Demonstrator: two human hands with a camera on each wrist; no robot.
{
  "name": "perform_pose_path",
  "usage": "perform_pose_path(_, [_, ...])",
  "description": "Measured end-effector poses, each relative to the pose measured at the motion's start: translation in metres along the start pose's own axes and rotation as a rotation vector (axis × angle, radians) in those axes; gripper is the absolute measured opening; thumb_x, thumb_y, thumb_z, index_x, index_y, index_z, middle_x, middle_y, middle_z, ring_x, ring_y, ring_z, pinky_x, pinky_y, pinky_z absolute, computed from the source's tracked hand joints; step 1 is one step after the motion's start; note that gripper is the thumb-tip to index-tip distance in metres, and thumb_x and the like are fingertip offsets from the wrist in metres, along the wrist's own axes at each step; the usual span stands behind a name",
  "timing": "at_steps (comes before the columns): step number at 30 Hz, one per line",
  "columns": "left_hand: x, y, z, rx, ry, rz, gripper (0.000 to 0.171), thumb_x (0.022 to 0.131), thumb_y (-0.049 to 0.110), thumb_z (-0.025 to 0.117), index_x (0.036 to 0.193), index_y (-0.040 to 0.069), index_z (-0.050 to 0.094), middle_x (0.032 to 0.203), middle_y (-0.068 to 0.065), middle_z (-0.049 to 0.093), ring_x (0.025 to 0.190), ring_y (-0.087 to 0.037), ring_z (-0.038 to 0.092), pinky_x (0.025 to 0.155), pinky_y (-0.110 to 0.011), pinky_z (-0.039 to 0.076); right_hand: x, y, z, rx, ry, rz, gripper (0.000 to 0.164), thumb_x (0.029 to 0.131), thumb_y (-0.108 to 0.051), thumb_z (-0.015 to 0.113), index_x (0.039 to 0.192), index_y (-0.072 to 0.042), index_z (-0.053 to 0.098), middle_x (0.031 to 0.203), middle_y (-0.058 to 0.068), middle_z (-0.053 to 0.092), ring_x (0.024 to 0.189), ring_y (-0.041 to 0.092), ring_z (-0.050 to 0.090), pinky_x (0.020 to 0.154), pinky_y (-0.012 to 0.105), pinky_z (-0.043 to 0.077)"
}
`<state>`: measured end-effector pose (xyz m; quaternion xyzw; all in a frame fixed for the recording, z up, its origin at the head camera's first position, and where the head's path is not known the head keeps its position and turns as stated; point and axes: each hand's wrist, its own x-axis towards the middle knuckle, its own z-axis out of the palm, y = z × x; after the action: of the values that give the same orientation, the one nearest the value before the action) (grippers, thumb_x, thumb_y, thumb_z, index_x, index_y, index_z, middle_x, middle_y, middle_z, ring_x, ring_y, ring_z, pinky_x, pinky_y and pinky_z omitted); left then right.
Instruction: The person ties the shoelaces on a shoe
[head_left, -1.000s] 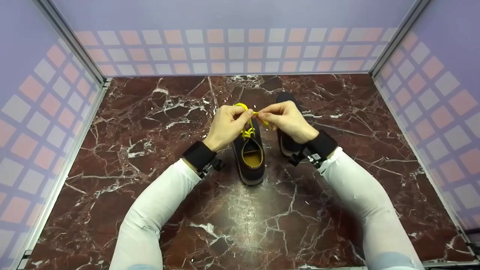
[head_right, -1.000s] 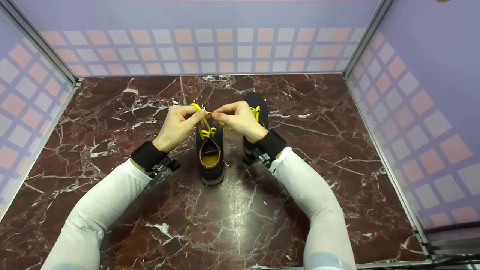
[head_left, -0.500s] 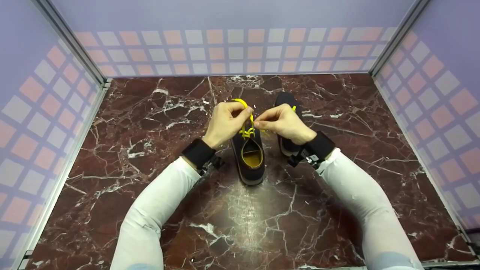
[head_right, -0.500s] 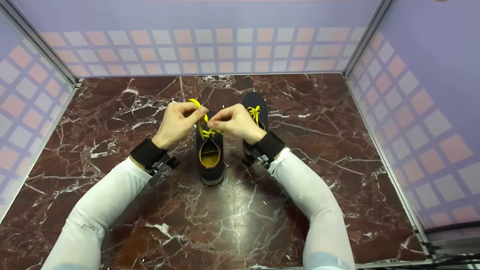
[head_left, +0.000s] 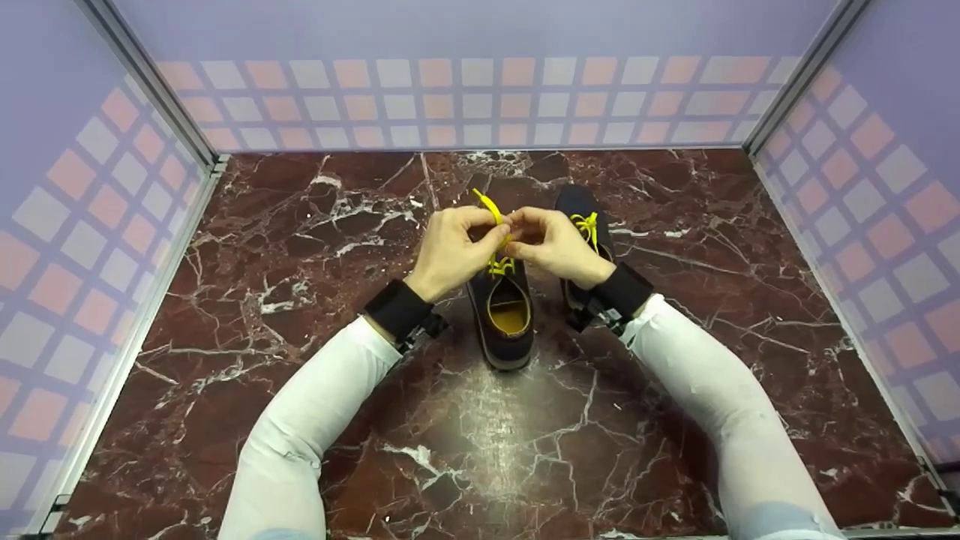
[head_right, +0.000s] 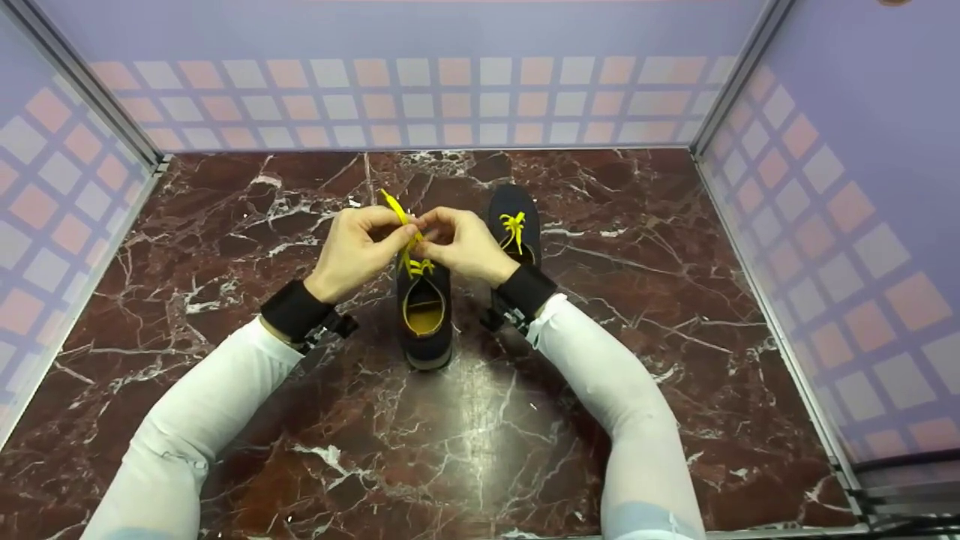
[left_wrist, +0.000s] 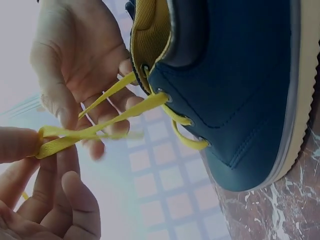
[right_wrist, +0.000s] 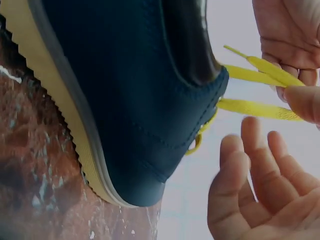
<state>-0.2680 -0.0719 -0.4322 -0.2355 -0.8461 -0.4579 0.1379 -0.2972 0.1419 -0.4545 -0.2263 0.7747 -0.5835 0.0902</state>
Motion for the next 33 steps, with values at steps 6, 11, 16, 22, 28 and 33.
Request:
perform_pose_path(6, [0.000,-0.002,0.001,0.023,0.008,0.054,0.014,0.098,0.012,0.080,0.106,0.007,0.090,0.103,-0.013,0.087,0.088,-0.028,0.081,0.078,-0.036,0.063,-0.003,0.000,0.002,0.172,-0.059,0.071,0.033,0.101,0.006,0.060,0.133,0.008,0.070,0.092,0.002,0.081,0.073,0.007,0.072,0.067,0.019,0.058])
perform_pose_path(11, [-0.001,-0.003,0.003,0.036,0.018,0.101,0.013,0.098,0.009,0.082,0.108,0.004,0.089,0.102,-0.015,0.087,0.090,-0.031,0.082,0.082,-0.045,0.068,-0.005,0.000,0.004,0.367,-0.090,0.127,0.025,0.104,0.004,0.056,0.115,-0.002,0.078,0.083,0.000,0.076,0.070,0.010,0.070,0.065,0.021,0.055])
perform_pose_path(16, [-0.002,-0.005,0.007,0.018,0.047,0.121,0.013,0.097,0.009,0.082,0.107,0.003,0.089,0.102,-0.016,0.087,0.090,-0.031,0.083,0.082,-0.046,0.068,-0.007,-0.002,0.008,0.441,-0.017,0.136,0.029,0.103,0.003,0.054,0.109,-0.005,0.082,0.086,0.000,0.082,0.074,0.012,0.075,0.074,0.024,0.063])
perform_pose_path(22, [-0.004,-0.009,0.010,-0.061,0.084,0.059,0.014,0.100,0.012,0.082,0.108,0.004,0.089,0.102,-0.014,0.088,0.087,-0.027,0.082,0.077,-0.028,0.060,-0.008,-0.001,0.014,0.461,0.166,0.104,0.022,0.110,-0.003,0.062,0.116,-0.005,0.083,0.092,-0.004,0.084,0.077,0.009,0.076,0.073,0.022,0.063])
perform_pose_path(28, [-0.006,-0.012,0.017,-0.163,0.138,0.005,0.017,0.105,0.016,0.078,0.104,0.003,0.089,0.099,-0.013,0.088,0.084,-0.024,0.078,0.077,-0.035,0.058,-0.006,0.004,0.024,0.455,0.344,0.013,0.017,0.109,-0.001,0.068,0.110,-0.005,0.085,0.092,-0.007,0.085,0.080,0.007,0.077,0.072,0.020,0.063])
perform_pose_path(33, [-0.006,-0.009,0.023,-0.285,0.191,-0.092,0.018,0.106,0.015,0.077,0.098,0.000,0.086,0.093,-0.016,0.085,0.079,-0.015,0.071,0.074,-0.024,0.053,-0.003,-0.001,0.029,0.540,0.424,-0.025,0.027,0.106,0.009,0.067,0.133,0.010,0.070,0.089,-0.007,0.084,0.078,0.004,0.074,0.069,0.017,0.058])
